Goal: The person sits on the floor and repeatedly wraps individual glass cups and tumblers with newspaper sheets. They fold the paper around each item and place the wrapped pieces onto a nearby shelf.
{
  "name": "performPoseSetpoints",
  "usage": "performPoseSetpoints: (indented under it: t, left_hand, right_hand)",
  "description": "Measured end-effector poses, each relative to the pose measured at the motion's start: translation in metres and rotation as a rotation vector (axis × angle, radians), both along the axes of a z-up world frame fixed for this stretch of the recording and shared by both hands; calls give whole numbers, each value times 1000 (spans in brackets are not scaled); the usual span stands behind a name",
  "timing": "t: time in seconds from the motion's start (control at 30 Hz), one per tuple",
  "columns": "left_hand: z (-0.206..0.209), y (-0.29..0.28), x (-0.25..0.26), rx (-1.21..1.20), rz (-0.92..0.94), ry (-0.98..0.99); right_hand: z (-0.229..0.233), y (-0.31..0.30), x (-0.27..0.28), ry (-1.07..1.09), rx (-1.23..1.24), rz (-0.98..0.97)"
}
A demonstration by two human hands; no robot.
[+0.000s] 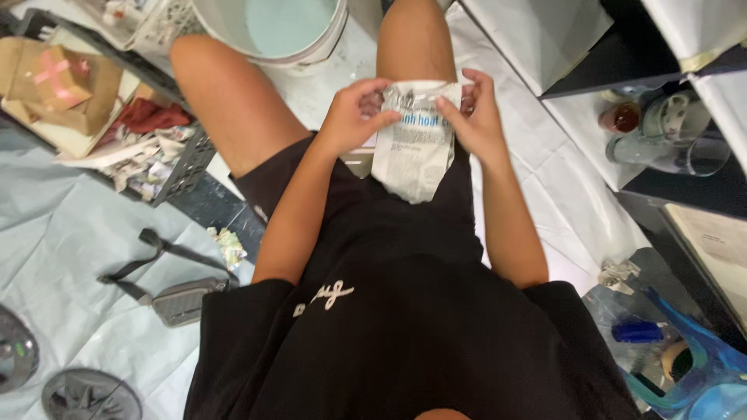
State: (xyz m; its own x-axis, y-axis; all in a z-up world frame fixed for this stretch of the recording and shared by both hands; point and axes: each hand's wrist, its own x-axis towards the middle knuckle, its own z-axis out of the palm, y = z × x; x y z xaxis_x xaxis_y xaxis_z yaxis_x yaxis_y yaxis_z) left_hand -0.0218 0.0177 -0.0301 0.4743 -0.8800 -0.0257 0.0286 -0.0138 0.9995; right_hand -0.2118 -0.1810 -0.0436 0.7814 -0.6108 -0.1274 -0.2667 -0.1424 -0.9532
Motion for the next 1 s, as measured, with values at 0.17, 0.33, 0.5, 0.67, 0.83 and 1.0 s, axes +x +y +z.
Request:
performPoseSetpoints:
  t: [0.17, 0.33, 0.5, 0.67, 0.83, 1.0]
  left_hand:
    - [-3, 5, 2, -62, -14, 3]
    - [-6, 6, 2, -27, -17, 20]
    - [-5, 4, 5, -30, -17, -15]
    - [-8, -2, 1, 12, 2, -48]
    - [-3, -3, 2, -4, -3, -143]
    - [2, -6, 0, -29, 1, -222]
  right_hand:
    - [13, -6, 4, 2, 93, 89]
    - [26, 3, 8, 124, -95, 68]
    - [36, 1, 10, 46, 23, 71]
    - [36, -6, 2, -75, 163, 81]
    - [36, -4, 4, -76, 278, -5]
    - [33, -3, 0, -169, 268, 25]
